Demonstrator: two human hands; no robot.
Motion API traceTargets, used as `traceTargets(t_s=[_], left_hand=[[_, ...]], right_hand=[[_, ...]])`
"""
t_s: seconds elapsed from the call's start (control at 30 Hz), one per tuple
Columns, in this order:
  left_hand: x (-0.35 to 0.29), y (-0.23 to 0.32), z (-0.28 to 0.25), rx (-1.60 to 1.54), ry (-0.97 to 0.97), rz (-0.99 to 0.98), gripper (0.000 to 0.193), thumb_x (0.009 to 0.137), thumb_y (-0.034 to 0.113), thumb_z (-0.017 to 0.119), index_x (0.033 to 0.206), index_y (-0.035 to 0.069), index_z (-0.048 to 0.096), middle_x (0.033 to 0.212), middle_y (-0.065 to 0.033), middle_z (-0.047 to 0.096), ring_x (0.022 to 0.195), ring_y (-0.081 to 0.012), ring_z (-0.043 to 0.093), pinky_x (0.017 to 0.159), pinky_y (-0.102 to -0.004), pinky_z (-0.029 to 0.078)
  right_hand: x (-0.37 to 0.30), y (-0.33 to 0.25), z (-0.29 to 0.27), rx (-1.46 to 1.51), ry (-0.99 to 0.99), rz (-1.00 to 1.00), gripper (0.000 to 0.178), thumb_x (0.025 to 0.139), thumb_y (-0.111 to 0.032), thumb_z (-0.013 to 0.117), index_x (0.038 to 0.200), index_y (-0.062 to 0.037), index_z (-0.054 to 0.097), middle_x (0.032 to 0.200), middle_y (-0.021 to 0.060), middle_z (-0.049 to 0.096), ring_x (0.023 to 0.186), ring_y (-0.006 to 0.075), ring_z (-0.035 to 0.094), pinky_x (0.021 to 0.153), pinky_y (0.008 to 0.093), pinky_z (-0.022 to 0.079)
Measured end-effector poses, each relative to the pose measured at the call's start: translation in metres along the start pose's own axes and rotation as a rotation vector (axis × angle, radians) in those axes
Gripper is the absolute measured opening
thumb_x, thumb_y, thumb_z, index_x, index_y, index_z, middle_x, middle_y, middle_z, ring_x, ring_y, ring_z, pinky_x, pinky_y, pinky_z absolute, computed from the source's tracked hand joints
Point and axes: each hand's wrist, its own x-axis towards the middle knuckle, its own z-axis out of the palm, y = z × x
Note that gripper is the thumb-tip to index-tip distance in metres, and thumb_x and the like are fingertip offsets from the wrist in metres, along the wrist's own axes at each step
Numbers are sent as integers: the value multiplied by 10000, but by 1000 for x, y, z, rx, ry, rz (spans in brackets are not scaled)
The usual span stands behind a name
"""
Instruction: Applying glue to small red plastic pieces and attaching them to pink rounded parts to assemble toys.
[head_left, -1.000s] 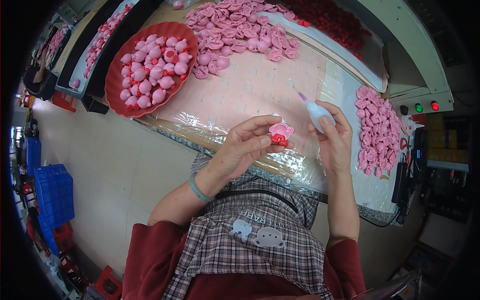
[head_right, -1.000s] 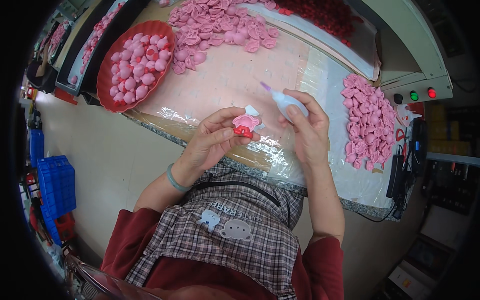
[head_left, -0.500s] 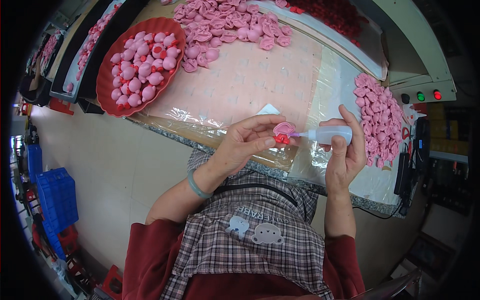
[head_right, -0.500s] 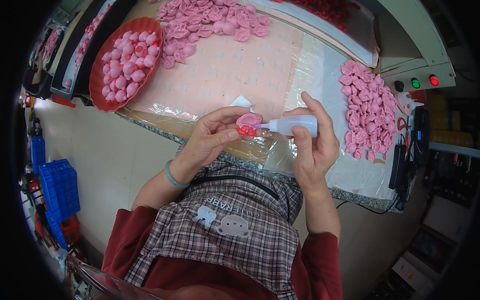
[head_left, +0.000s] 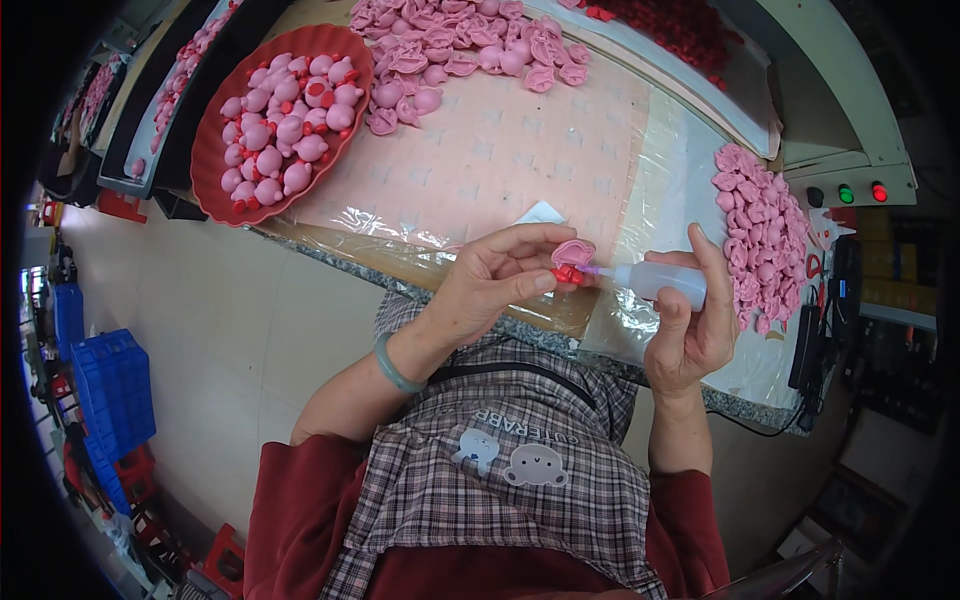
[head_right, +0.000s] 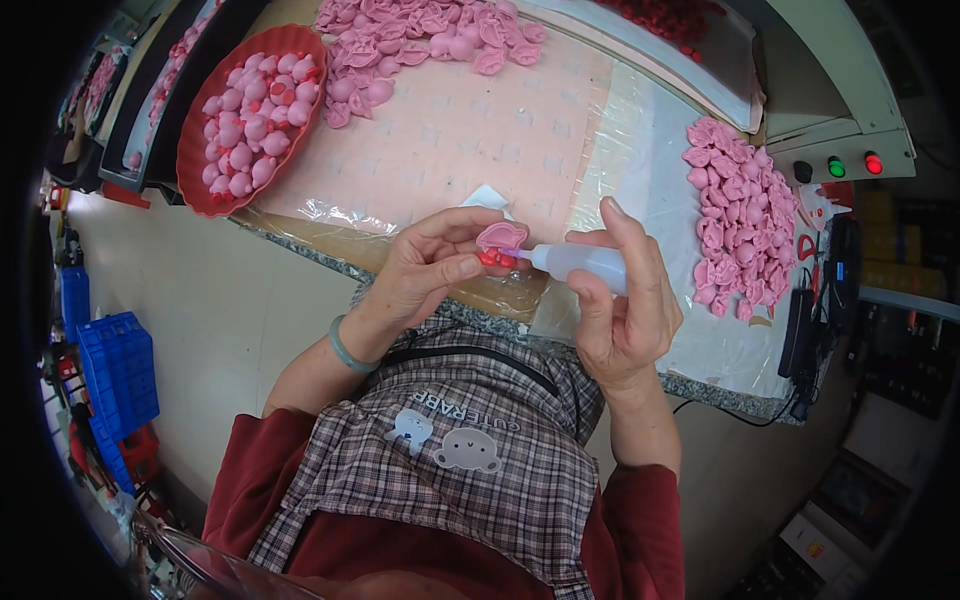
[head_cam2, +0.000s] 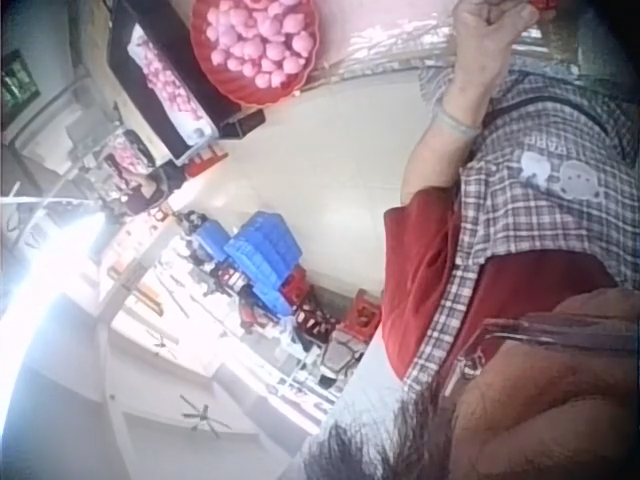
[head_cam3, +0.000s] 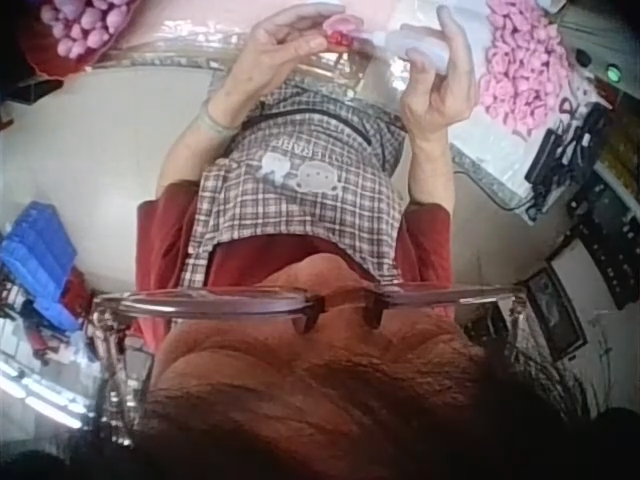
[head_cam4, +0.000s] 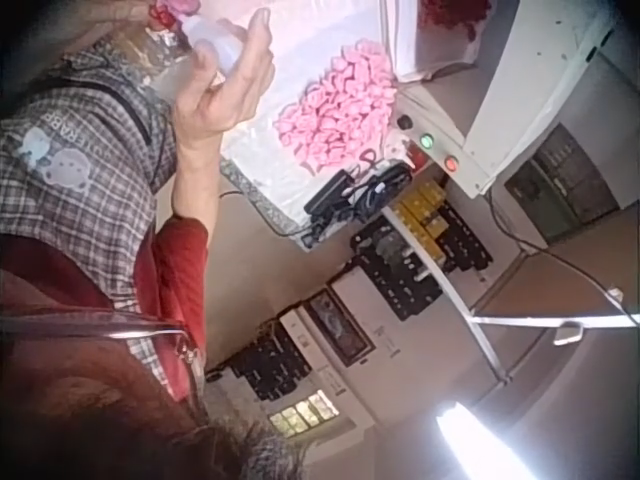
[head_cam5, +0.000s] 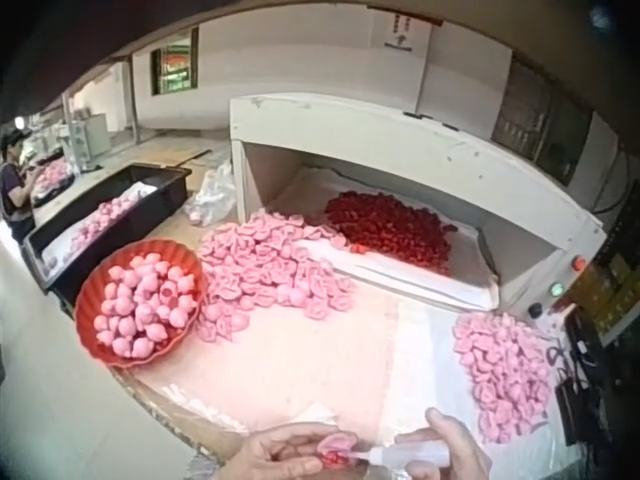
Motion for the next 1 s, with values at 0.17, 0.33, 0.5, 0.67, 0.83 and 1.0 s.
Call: traceTargets(t_s=[0.17,0.33,0.5,0.67,0.83,1.0], left_hand=[[1,-1,0,-10,-6,6,466,914,5,634,1356,-35,492,1314,-165,583,1228,-238,569,1072,-352,445],[1,0,1,-2,2,6,465,913,9,636,1354,-35,494,1308,-165,588,1222,-237,574,1067,-350,449],[1,0,0,-12,-3,1,463,913,12,638,1351,-36,496,1304,-166,592,1214,-238,580,1066,-350,451],[1,1,1,-11,-6,1,464,912,13,639,1351,-37,495,1301,-165,594,1211,-237,582,1066,-351,451],[1,2,1,-14,6,-13,468,912,11,640,1354,-34,494,1309,-162,588,1226,-233,569,1068,-351,449],[0,2,1,-19,7,-15,471,910,11,644,1355,-33,495,1311,-160,587,1231,-232,565,1071,-352,446]], right_hand=[[1,-2,0,-4,-19,6,496,992,-296,572,1316,76,524,890,162,698,794,184,666,716,287,515],[2,1,0,15,-15,-65,456,937,-207,654,1272,86,551,944,187,675,773,233,686,648,299,540],[1,3,0,2,-16,-77,461,934,-213,657,1266,89,554,955,192,676,763,242,683,642,305,541],[2,2,1,0,-17,-90,453,932,-212,659,1253,92,561,983,194,679,754,244,679,635,312,539],[1,3,1,-13,-21,-92,452,927,-211,666,1249,89,563,980,189,682,739,246,671,627,315,535],[3,-1,1,-18,-25,-78,448,924,-204,671,1247,88,565,988,189,683,739,250,670,622,317,533]])
